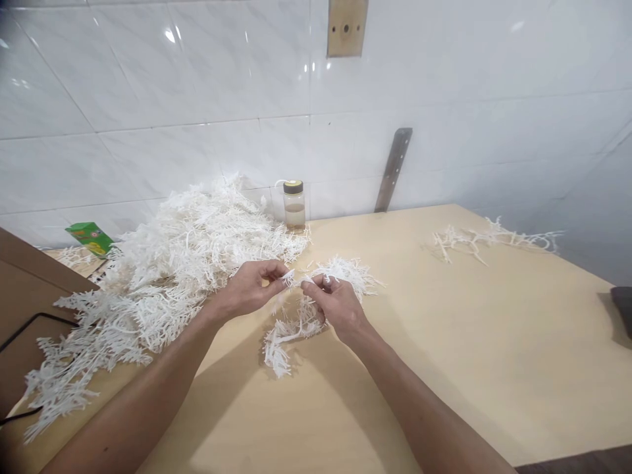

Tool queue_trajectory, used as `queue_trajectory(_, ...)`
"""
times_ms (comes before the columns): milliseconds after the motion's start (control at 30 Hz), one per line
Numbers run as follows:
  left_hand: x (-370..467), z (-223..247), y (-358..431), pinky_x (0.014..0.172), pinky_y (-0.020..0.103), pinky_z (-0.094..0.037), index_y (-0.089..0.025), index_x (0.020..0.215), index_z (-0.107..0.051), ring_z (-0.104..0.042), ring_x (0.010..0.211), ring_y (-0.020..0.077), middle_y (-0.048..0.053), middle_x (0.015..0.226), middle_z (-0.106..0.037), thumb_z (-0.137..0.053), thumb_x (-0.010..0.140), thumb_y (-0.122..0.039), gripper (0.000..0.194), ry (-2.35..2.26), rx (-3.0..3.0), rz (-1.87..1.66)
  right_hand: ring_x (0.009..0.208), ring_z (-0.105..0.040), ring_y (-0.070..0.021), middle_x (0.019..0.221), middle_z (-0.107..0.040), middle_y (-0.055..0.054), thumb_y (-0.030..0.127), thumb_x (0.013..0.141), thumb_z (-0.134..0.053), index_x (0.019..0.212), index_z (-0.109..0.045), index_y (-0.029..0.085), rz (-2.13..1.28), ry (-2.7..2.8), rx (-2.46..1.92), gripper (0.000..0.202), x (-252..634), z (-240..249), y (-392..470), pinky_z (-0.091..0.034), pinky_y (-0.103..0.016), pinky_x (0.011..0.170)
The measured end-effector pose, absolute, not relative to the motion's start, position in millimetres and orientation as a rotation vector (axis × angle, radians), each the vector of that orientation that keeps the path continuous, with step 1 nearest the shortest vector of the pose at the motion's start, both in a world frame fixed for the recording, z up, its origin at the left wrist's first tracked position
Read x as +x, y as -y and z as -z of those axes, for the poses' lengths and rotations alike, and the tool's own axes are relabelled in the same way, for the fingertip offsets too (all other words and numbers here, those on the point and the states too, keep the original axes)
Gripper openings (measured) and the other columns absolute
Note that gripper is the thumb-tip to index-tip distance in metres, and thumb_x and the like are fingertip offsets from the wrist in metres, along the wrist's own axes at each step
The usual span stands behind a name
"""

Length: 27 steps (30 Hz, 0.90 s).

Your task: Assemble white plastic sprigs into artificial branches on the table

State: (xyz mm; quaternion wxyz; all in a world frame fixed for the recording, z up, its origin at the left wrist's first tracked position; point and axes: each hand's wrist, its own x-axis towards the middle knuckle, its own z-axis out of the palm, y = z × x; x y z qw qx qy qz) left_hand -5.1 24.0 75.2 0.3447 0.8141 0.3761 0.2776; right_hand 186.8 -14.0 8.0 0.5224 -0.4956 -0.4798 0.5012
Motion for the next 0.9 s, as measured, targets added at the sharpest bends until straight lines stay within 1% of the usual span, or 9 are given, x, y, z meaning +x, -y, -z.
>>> queue_trajectory(133,-4,-74,-26,0.058,0.024,-0.037,-0.017,0.078,-0.059,-0.045,0.062,0.0109,-0.002,0.068,-0.053,-0.053,0.082,-0.029,0.013,-1.0,2.053,-0.696,0.039,-0.041,-0.0098,0.05,-0.049,0.004,0.055,0.074,-0.07,0.072,-0.06,0.02,-1.165,1.241,-1.241,0.036,186,-8,15,-0.034,-0.024,0.038)
queue_trajectory(300,-4,-73,-27,0.053,0.023,-0.031,-0.018,0.068,-0.051,-0.037,0.057,0.0099,-0.004,0.061,-0.042,-0.051,0.086,-0.044,0.032,-1.05,1.964,-0.665,0.037,-0.041,-0.0102,0.048,-0.048,0.005,0.058,0.073,-0.069,0.073,-0.063,0.02,-1.089,1.272,-1.258,0.038,185,-9,16,-0.032,-0.024,0.037)
queue_trajectory(367,-5,-69,-28,0.054,0.023,-0.031,-0.017,0.067,-0.05,-0.037,0.056,0.0095,-0.004,0.06,-0.042,-0.052,0.086,-0.05,0.037,-1.028,1.897,-0.666,0.037,-0.041,-0.0103,0.048,-0.047,0.004,0.059,0.074,-0.069,0.073,-0.064,0.02,-1.05,1.268,-1.279,0.039,184,-11,17,-0.033,-0.025,0.037)
queue_trajectory(467,-8,-62,-33,0.059,0.024,-0.036,-0.017,0.072,-0.054,-0.045,0.06,0.0102,-0.002,0.064,-0.05,-0.058,0.083,-0.05,0.036,-0.921,1.805,-0.629,0.04,-0.042,-0.0106,0.052,-0.05,0.002,0.057,0.076,-0.067,0.074,-0.067,0.02,-0.958,1.294,-1.316,0.037,182,-13,20,-0.036,-0.025,0.04)
queue_trajectory(567,-11,-57,-37,0.066,0.026,-0.042,-0.015,0.08,-0.059,-0.053,0.067,0.0122,0.0,0.072,-0.058,-0.07,0.075,-0.048,0.034,-0.82,1.713,-0.594,0.052,-0.051,-0.0133,0.065,-0.061,-0.002,0.052,0.078,-0.067,0.076,-0.069,0.021,-0.728,1.36,-1.318,0.032,180,-14,21,-0.044,-0.027,0.05)
queue_trajectory(633,-10,-55,-38,0.069,0.027,-0.043,-0.015,0.082,-0.061,-0.055,0.071,0.0134,0.002,0.074,-0.06,-0.072,0.073,-0.048,0.037,-0.81,1.686,-0.601,0.06,-0.055,-0.0144,0.081,-0.067,-0.006,0.048,0.08,-0.066,0.077,-0.07,0.021,-0.554,1.42,-1.278,0.028,179,-12,21,-0.049,-0.029,0.056)
queue_trajectory(700,-8,-56,-37,0.069,0.028,-0.044,-0.014,0.082,-0.061,-0.056,0.071,0.0137,0.002,0.074,-0.06,-0.071,0.073,-0.051,0.039,-0.838,1.676,-0.629,0.062,-0.056,-0.0139,0.097,-0.068,-0.009,0.045,0.082,-0.064,0.08,-0.07,0.021,-0.448,1.475,-1.242,0.025,178,-11,21,-0.051,-0.029,0.056)
queue_trajectory(800,-6,-55,-37,0.065,0.026,-0.044,-0.014,0.082,-0.06,-0.056,0.067,0.0129,0.001,0.073,-0.06,-0.071,0.072,-0.053,0.041,-0.862,1.655,-0.648,0.063,-0.057,-0.0132,0.113,-0.065,-0.011,0.042,0.084,-0.061,0.09,-0.07,0.021,-0.426,1.518,-1.239,0.023,178,-8,20,-0.052,-0.029,0.053)
queue_trajectory(900,-6,-51,-40,0.058,0.023,-0.041,-0.015,0.079,-0.058,-0.053,0.06,0.0104,-0.001,0.068,-0.057,-0.069,0.074,-0.054,0.041,-0.885,1.648,-0.678,0.069,-0.062,-0.0162,0.109,-0.067,-0.01,0.041,0.083,-0.062,0.105,-0.067,0.022,-0.588,1.497,-1.293,0.029,178,-6,21,-0.053,-0.027,0.05)
